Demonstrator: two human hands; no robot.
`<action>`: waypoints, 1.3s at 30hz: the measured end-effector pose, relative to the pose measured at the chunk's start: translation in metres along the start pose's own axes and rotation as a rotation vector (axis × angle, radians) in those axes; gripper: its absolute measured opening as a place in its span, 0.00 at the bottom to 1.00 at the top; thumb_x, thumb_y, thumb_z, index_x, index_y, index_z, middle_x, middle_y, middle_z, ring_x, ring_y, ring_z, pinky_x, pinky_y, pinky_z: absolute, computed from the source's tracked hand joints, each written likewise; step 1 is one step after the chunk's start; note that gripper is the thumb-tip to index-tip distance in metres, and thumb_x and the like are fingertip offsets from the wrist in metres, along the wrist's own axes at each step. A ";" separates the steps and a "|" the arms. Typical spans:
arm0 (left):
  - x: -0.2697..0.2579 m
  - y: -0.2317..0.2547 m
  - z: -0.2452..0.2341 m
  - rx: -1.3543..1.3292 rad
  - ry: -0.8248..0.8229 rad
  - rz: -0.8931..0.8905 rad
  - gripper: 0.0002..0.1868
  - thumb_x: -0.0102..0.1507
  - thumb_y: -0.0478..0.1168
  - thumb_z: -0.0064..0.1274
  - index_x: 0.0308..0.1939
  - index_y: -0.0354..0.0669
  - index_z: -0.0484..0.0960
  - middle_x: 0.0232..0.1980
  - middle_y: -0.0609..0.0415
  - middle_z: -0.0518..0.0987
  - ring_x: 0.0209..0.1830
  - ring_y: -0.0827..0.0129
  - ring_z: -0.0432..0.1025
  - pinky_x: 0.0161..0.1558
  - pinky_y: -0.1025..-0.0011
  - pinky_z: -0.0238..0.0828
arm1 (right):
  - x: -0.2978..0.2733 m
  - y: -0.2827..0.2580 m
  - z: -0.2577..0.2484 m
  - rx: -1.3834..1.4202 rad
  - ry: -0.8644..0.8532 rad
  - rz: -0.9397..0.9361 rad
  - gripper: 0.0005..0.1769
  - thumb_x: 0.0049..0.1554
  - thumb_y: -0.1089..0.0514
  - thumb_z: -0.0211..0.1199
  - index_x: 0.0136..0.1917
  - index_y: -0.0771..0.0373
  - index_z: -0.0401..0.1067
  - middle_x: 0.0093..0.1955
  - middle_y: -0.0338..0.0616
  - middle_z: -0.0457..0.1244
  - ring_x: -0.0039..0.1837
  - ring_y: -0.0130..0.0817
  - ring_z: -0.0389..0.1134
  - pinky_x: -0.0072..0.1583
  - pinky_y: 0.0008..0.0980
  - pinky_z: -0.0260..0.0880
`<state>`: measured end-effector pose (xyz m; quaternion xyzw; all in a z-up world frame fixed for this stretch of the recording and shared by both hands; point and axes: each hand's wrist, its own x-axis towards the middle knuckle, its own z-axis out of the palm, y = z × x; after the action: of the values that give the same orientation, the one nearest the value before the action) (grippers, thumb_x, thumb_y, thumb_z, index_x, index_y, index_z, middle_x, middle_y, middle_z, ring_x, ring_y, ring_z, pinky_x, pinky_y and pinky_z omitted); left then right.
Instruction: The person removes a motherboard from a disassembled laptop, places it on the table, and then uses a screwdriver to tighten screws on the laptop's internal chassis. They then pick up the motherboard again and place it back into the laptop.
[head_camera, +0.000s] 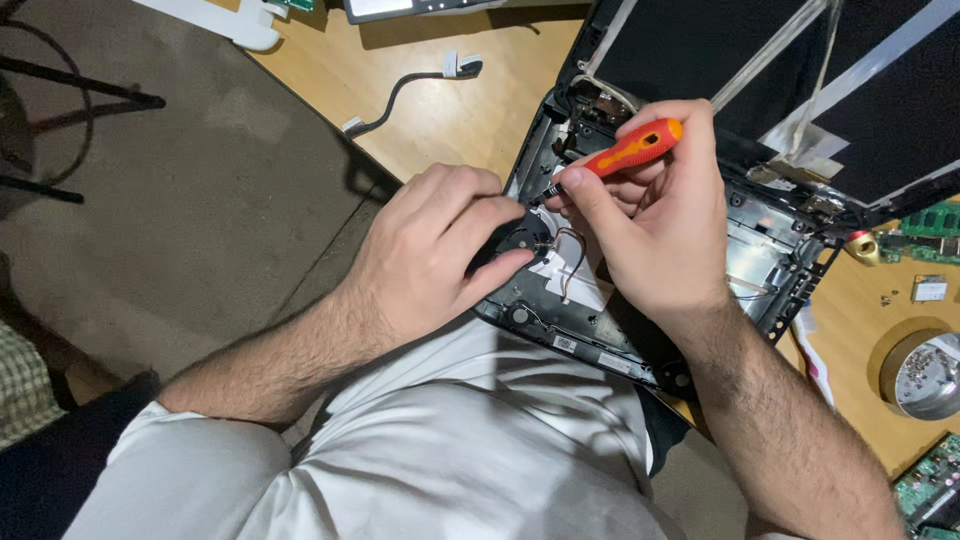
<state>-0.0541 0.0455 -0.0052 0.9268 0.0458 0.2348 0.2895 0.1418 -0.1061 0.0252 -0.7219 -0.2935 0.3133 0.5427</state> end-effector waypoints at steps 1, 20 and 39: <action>0.001 0.000 -0.001 -0.005 -0.005 -0.013 0.19 0.81 0.47 0.70 0.64 0.32 0.86 0.62 0.40 0.80 0.58 0.43 0.78 0.60 0.50 0.77 | 0.000 0.000 0.000 -0.005 0.004 0.000 0.27 0.75 0.69 0.76 0.69 0.58 0.57 0.53 0.52 0.75 0.50 0.39 0.87 0.55 0.27 0.90; 0.002 -0.006 -0.002 0.154 -0.047 0.083 0.20 0.83 0.47 0.71 0.70 0.36 0.88 0.62 0.42 0.80 0.53 0.47 0.79 0.55 0.50 0.81 | -0.001 -0.002 -0.003 -0.055 -0.016 -0.026 0.26 0.75 0.67 0.77 0.70 0.57 0.58 0.57 0.50 0.77 0.52 0.36 0.87 0.55 0.24 0.86; 0.004 0.008 -0.003 0.425 -0.141 0.160 0.22 0.83 0.52 0.71 0.70 0.39 0.90 0.72 0.49 0.84 0.57 0.54 0.78 0.61 0.58 0.83 | -0.007 -0.008 -0.006 -0.185 0.011 -0.140 0.24 0.77 0.64 0.74 0.71 0.61 0.58 0.58 0.50 0.78 0.55 0.31 0.81 0.61 0.28 0.85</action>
<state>-0.0521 0.0417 0.0030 0.9817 0.0004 0.1766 0.0708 0.1410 -0.1134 0.0353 -0.7482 -0.3679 0.2424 0.4960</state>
